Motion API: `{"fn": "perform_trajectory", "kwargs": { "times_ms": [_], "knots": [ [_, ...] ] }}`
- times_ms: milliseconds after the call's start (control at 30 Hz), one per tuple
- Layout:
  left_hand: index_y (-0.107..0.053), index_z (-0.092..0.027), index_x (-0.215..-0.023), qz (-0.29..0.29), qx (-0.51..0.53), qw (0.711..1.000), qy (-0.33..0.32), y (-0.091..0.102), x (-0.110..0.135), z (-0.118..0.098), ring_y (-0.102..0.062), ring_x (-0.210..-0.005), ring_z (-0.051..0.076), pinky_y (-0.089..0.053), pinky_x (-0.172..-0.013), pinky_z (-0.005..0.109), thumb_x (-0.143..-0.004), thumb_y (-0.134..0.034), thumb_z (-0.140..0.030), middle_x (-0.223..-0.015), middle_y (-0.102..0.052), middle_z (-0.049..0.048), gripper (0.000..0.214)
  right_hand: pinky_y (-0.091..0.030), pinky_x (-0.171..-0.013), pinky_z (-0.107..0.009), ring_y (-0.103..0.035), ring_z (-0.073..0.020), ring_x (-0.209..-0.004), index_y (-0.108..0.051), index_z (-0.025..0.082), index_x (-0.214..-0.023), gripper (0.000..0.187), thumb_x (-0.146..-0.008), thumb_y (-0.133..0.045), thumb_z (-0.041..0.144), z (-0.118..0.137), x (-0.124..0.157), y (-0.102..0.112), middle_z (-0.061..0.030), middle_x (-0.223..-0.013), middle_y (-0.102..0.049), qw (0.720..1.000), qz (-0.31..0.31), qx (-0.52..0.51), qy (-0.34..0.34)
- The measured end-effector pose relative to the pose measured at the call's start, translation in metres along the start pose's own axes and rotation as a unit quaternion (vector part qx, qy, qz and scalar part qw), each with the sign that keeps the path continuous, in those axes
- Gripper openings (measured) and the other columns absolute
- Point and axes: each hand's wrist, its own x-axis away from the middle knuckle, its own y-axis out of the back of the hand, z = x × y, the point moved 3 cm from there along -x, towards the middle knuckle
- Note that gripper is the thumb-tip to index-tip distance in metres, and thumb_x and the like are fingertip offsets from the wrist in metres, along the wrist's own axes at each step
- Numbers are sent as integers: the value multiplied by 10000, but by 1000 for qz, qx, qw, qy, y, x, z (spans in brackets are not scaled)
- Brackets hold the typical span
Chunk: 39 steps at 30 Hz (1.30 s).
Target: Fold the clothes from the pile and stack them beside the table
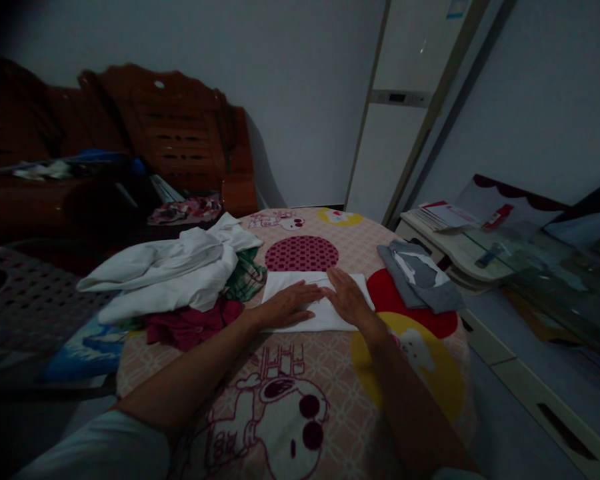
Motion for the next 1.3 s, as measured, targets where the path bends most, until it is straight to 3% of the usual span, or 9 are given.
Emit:
{"fn": "perform_trajectory", "kwargs": {
  "times_ms": [100, 200, 267, 433, 600, 933, 1133, 1200, 1300],
  "knots": [
    [-457, -202, -1419, -38, 12, 999, 9, 3, 1, 0, -422, -1386, 212, -256, -1199, 430, -969, -454, -389, -1458, -505, 99, 487, -314, -1140, -534, -391, -293, -1399, -498, 153, -1406, 538, -983, -384, 467, 3, 5, -15, -169, -1479, -466, 998, 63, 31, 3],
    [-424, -212, -1445, -116, 10, 992, 56, 10, 2, 4, -439, -1370, 218, -304, -1177, 425, -983, -409, -394, -1471, -488, 100, 497, -289, -1148, -542, -356, -294, -1419, -482, 167, -1422, 527, -990, -387, 454, 7, 8, -19, -159, -1505, -431, 995, 80, 57, 7],
    [-376, -191, -1476, -137, -3, 987, 85, 13, 4, 8, -399, -1397, 233, -282, -1183, 437, -984, -397, -428, -1509, -434, 117, 546, -287, -1150, -535, -348, -293, -1424, -468, 174, -1434, 532, -991, -393, 458, 7, 8, -18, -152, -1517, -416, 994, 88, 69, 1],
    [-253, -154, -1527, -35, -36, 990, 131, 6, 9, 19, -261, -1466, 279, -170, -1196, 512, -980, -338, -548, -1570, -310, 150, 680, -271, -1161, -519, -324, -285, -1436, -463, 203, -1444, 520, -994, -400, 456, 5, 9, -18, -120, -1531, -402, 993, 90, 79, 0],
    [-186, -176, -1549, 2, -38, 987, 153, 4, 9, 26, -228, -1479, 259, -152, -1197, 477, -985, -280, -578, -1594, -251, 134, 698, -292, -1160, -496, -360, -273, -1419, -494, 176, -1421, 500, -996, -414, 427, -1, 11, -16, -128, -1501, -446, 994, 82, 65, 25],
    [-343, -212, -1494, -10, -112, 978, 176, 3, -2, 8, -285, -1440, 345, -227, -1132, 581, -944, -371, -625, -1559, -334, 158, 689, -313, -1145, -538, -365, -282, -1416, -492, 204, -1425, 492, -983, -437, 415, -1, 14, -18, -122, -1492, -461, 997, 57, 39, 25],
    [-326, -229, -1505, -11, -114, 979, 169, 0, 1, 9, -262, -1449, 351, -213, -1128, 606, -937, -349, -648, -1572, -308, 154, 705, -277, -1172, -508, -302, -261, -1449, -366, 200, -1507, 570, -989, -392, 438, -6, 11, -2, -120, -1532, -402, 999, -34, 6, -2],
    [-314, -226, -1510, -9, -113, 979, 171, 0, 1, 10, -238, -1460, 352, -201, -1131, 615, -937, -353, -645, -1580, -288, 153, 711, -256, -1175, -523, -263, -270, -1464, -354, 194, -1512, 580, -992, -377, 449, -14, 12, -1, -125, -1554, -361, 999, -28, 27, -29],
    [-304, -223, -1515, 0, -113, 978, 177, -1, 1, 10, -216, -1469, 349, -182, -1138, 619, -938, -381, -627, -1585, -274, 153, 708, -270, -1160, -532, -273, -290, -1459, -412, 169, -1476, 571, -985, -393, 460, -26, 16, -9, -159, -1552, -354, 996, 29, 58, -57]
  ]
}}
